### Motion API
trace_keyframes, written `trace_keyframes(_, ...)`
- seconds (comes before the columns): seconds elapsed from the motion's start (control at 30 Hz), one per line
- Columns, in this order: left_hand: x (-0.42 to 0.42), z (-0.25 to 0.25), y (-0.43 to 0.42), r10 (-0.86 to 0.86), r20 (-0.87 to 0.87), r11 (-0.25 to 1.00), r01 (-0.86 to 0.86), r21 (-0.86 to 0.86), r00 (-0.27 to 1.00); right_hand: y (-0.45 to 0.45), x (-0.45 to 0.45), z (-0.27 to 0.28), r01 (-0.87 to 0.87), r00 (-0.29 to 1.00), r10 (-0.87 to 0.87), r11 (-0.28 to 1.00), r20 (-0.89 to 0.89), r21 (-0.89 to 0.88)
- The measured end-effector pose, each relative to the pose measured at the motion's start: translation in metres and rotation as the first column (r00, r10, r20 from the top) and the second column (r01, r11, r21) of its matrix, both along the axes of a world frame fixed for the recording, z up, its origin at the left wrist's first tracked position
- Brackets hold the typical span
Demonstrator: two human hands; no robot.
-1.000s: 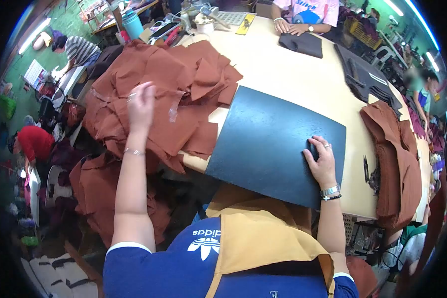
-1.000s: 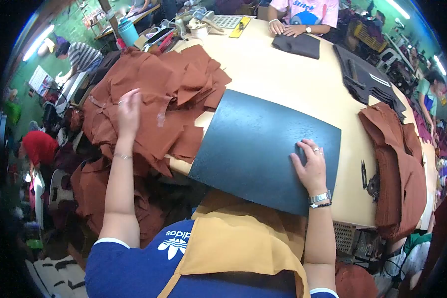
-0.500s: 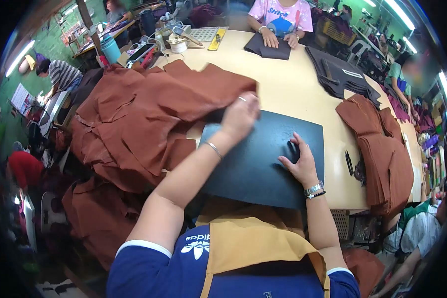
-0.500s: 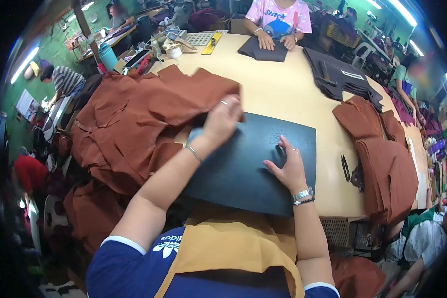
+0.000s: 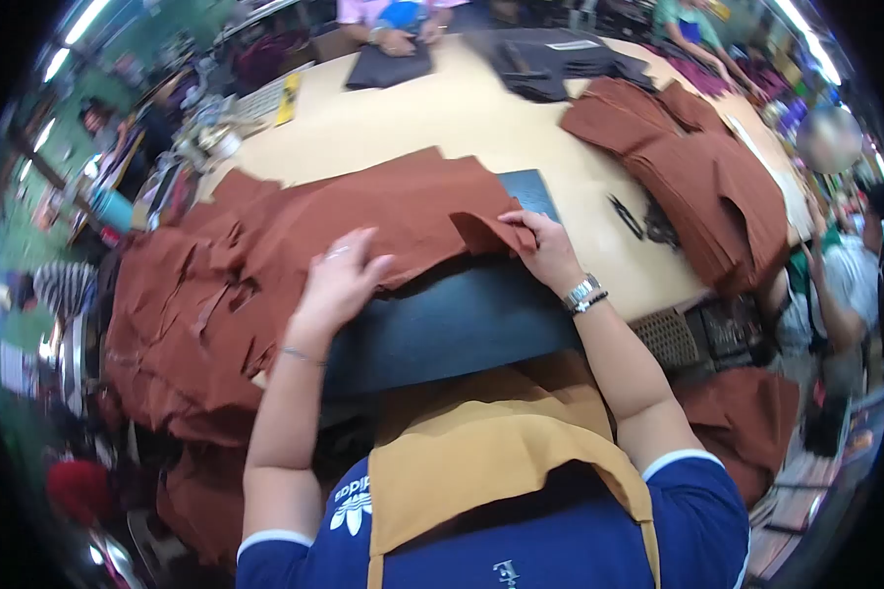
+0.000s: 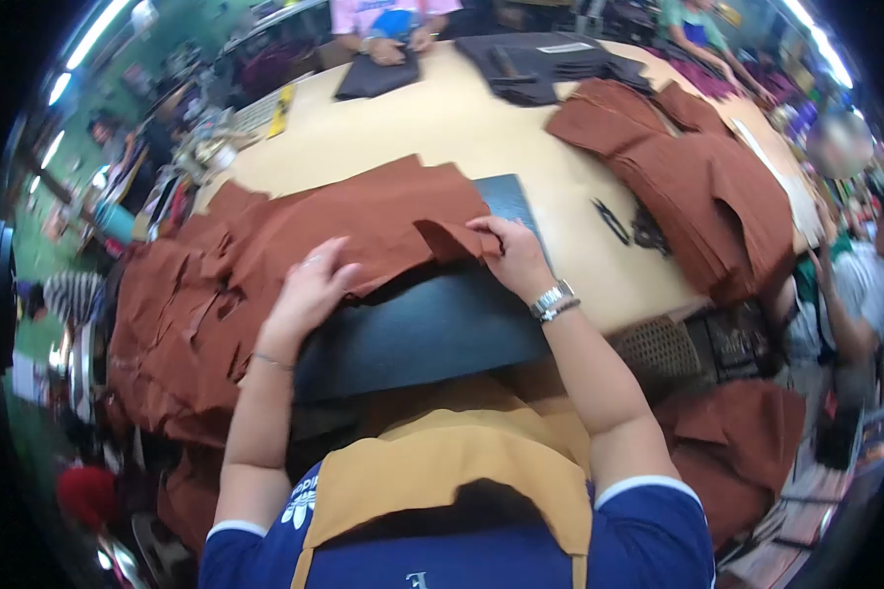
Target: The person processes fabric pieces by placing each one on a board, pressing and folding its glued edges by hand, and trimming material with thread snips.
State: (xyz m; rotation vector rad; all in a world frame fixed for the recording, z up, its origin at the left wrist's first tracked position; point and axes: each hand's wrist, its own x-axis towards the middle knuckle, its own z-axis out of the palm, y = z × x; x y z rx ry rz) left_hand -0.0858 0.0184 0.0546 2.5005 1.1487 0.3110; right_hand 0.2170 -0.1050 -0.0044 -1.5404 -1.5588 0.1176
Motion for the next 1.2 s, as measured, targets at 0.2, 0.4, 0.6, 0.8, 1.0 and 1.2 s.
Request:
trace_keyframes(0.2,0.003,-0.024,0.034,-0.056,-0.239,0.998,0.046,-0.045,0.969,-0.052,0.075,0.013,0.219,0.966,-0.219,0.976,-0.134,-0.015)
trace_keyframes(0.4,0.059,-0.05,0.046,-0.134,-0.193,0.974,0.165,0.156,0.972,-0.088,0.144,-0.014,0.466,0.848,-0.397,0.874,0.35,-0.137)
trace_keyframes(0.6,0.032,-0.034,0.035,0.018,0.083,0.947,-0.044,0.317,0.996,-0.095,0.145,-0.008,0.593,0.772,-0.434,0.754,0.464,-0.283)
trace_keyframes(0.8,-0.049,-0.003,-0.042,0.281,-0.021,0.96,-0.281,0.006,0.96,-0.089,0.14,-0.004,0.51,0.788,-0.572,0.813,-0.227,-0.279)
trace_keyframes(1.0,-0.042,-0.009,-0.066,0.395,0.045,0.914,-0.397,0.085,0.918,-0.039,-0.031,0.041,-0.077,0.992,0.047,0.96,-0.115,-0.269)
trace_keyframes(1.2,-0.03,-0.009,-0.069,0.255,0.005,0.955,-0.251,-0.156,0.967,-0.017,-0.107,0.03,-0.234,0.965,0.262,0.869,0.003,-0.435)
